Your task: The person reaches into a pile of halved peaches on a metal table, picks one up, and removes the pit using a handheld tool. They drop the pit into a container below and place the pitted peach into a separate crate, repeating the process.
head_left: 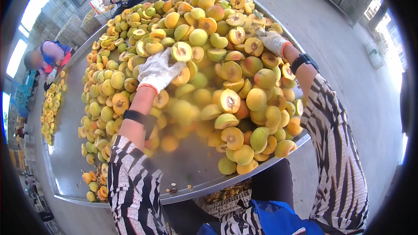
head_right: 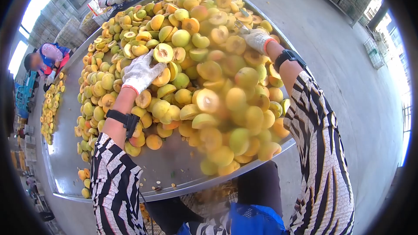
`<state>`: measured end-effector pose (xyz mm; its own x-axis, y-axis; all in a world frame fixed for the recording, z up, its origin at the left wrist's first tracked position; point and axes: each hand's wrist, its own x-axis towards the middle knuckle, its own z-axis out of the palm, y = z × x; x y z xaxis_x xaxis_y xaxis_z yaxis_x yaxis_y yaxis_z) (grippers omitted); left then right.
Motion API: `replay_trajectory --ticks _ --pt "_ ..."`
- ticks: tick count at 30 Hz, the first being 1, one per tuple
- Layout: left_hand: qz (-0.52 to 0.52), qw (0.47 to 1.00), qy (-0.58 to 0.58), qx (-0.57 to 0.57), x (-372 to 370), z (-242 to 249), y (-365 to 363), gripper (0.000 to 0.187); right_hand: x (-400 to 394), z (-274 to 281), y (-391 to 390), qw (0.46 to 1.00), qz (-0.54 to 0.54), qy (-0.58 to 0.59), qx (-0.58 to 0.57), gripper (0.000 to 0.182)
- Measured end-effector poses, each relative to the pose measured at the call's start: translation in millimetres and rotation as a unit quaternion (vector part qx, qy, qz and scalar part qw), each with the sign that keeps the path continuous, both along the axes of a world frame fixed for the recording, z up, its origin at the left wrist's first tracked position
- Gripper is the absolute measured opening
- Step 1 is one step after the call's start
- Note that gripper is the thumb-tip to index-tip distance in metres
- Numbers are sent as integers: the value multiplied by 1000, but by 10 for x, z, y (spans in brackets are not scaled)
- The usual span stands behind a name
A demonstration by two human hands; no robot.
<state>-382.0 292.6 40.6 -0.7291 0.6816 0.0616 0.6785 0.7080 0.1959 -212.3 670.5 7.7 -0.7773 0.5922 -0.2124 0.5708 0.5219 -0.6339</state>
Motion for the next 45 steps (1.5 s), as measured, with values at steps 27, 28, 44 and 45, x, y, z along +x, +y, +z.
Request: replay_trajectory --ticks 27,28,44,45 --pt "66 979 -170 -86 1338 95 -1817 70 16 377 -2858 923 378 -77 5 54" --pt "67 982 -162 -77 1353 160 -1857 70 35 450 -2908 921 384 -74 -4 52" --pt "23 999 16 -29 -192 25 -947 79 -1031 -111 -1496 932 197 131 274 58" --pt "25 998 64 -7 -364 -137 -876 82 -1158 -149 -1451 928 196 138 287 58"
